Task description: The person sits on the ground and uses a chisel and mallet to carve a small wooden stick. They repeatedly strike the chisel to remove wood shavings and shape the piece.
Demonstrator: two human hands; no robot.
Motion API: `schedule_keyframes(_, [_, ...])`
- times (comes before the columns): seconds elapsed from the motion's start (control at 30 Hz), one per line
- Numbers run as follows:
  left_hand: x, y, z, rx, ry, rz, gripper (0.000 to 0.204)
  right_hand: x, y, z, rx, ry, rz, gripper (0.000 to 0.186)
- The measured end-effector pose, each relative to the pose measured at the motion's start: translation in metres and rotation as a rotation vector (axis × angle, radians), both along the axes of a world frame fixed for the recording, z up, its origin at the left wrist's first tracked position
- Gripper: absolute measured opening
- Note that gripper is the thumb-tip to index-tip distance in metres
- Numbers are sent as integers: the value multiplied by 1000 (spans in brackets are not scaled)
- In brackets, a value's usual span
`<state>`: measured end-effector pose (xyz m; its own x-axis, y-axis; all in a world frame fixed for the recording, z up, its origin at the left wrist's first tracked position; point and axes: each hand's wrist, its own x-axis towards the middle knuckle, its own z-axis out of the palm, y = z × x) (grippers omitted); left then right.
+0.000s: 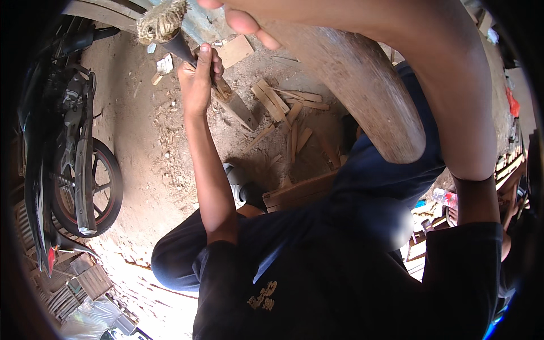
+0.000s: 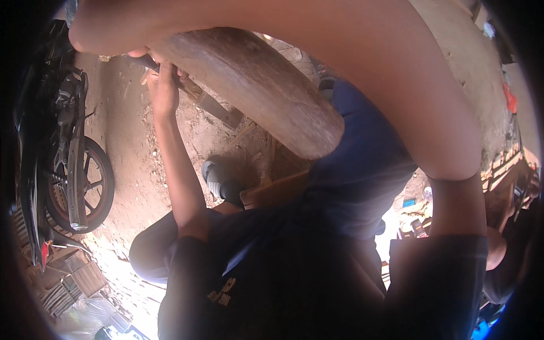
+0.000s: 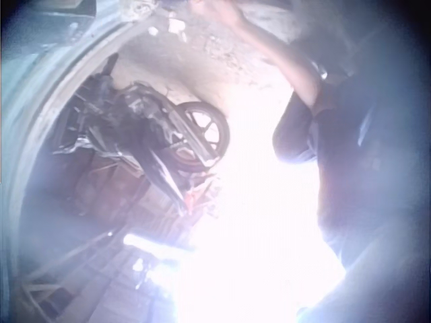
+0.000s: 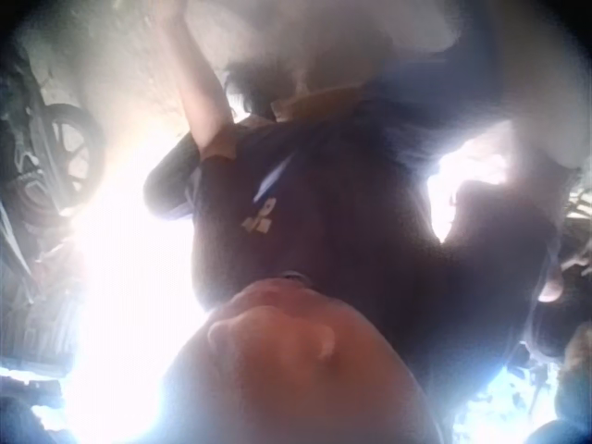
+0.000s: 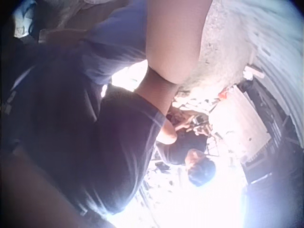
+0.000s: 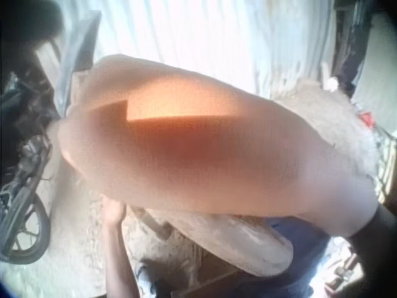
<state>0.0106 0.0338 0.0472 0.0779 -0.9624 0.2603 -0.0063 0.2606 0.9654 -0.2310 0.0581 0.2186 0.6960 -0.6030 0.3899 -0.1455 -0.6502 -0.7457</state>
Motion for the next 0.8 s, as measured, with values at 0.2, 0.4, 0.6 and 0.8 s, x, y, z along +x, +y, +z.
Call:
schedule_keyframes(0.2, [-4,-2,-3,24,30,-25,40,1,-33,13,410,-46,250,28])
schedule_keyframes(0.4, [-2,2,-4,3,-63,-34,41,20,-23,-9,63,-302,255,26])
schedule_keyframes(0.6, [4,-2,-6,37,10,-44,42,15,-23,22,-374,225,-130,30])
schedule_keyframes(0.8, [-2,1,-8,34,-31,-39,39,9,6,47,-30,690,-390,36])
